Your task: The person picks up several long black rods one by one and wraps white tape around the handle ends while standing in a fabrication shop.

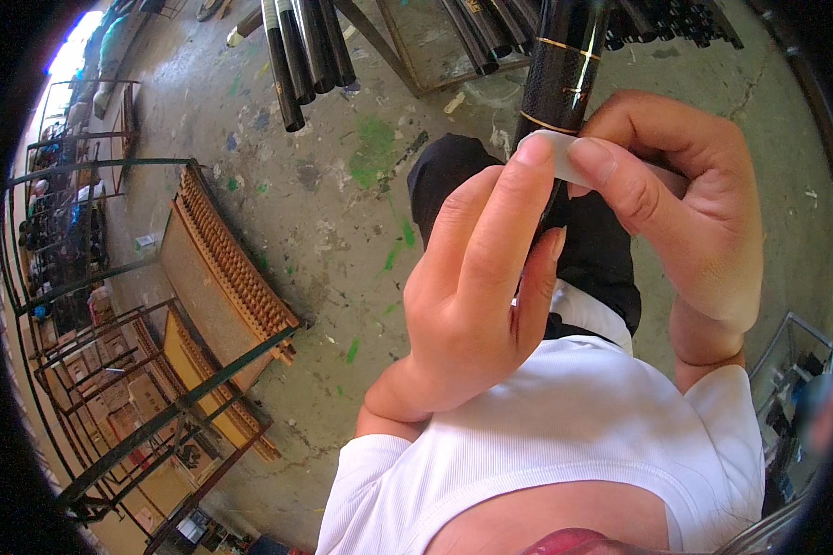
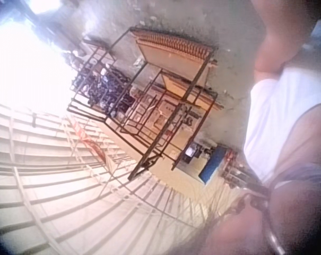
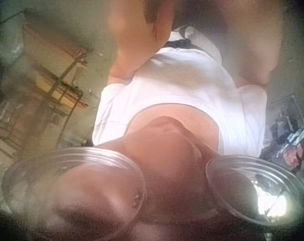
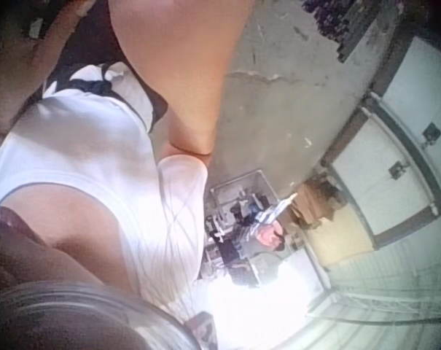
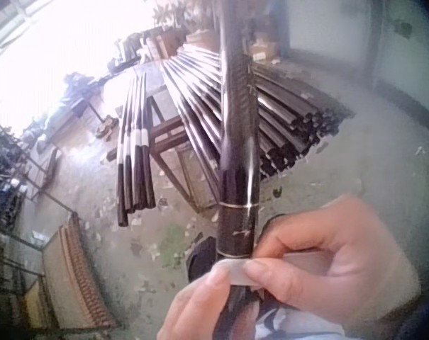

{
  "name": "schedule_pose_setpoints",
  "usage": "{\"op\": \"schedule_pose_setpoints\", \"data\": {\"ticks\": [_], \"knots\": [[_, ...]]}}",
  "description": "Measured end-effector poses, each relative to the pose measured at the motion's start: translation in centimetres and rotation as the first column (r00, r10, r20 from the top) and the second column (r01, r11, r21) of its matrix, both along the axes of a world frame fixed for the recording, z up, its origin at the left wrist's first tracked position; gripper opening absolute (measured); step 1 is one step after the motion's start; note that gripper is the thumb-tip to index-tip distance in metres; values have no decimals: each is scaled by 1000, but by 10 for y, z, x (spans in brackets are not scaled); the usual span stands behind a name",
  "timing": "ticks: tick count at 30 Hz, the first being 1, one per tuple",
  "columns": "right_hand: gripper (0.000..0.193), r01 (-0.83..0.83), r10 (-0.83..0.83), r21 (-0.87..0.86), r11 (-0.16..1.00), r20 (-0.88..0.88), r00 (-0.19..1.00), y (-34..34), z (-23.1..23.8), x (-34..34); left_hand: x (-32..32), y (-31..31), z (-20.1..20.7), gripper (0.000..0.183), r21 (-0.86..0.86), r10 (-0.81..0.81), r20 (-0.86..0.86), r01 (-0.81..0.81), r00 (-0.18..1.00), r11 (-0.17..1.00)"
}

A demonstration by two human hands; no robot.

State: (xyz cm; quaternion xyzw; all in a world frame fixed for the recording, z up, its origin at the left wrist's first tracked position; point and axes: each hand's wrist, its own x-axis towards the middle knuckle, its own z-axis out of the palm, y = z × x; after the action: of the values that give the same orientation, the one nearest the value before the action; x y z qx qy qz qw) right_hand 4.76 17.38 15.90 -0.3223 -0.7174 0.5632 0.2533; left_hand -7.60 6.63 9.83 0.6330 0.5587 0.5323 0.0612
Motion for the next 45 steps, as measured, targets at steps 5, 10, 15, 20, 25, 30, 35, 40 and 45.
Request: {"op": "schedule_pose_setpoints", "data": {"ticks": [5, 10, 15, 20, 25, 30, 35, 40, 45], "knots": [[18, 2, -2, 16, 1000, 8, 1000, -1, 0, 1, 0, -1, 3, 58, -25, -4, -18, 4, 1000, 1000], [19, 5, -4, 19, 1000, -3, 1000, -2, 1, 3, 1, -2, 3, 58, -14, -4, -23, 3, 1000, 1000], [19, 8, -8, 24, 1000, 4, 1000, -3, 2, 4, 1, -2, 2, 58, 0, -12, -21, 12, 1000, 1000], [19, 17, -17, 2, 1000, -4, 1000, -5, 3, 4, 1, -4, 3, 59, -20, -16, -8, 16, 1000, 1000], [19, 23, -23, 30, 999, -28, 999, -5, 0, 5, 2, -3, 3, 58, -15, -14, -20, 14, 1000, 1000], [19, 36, -35, 24, 999, -35, 999, -5, -1, 5, 1, -2, 7, 56, -46, -22, -6, 21, 1000, 999], [19, 51, -51, 7, 999, -35, 998, -5, -1, 6, 2, -1, 6, 55, -51, -12, 5, 12, 1000, 999], [20, 33, -32, 14, 999, -33, 999, -5, 0, 7, 3, -3, 3, 55, -31, 1, 43, 0, 999, 1000], [18, 42, -41, 11, 999, -36, 999, -4, -3, 7, 2, -3, 4, 55, -103, -24, 56, 30, 998, 994]]}}
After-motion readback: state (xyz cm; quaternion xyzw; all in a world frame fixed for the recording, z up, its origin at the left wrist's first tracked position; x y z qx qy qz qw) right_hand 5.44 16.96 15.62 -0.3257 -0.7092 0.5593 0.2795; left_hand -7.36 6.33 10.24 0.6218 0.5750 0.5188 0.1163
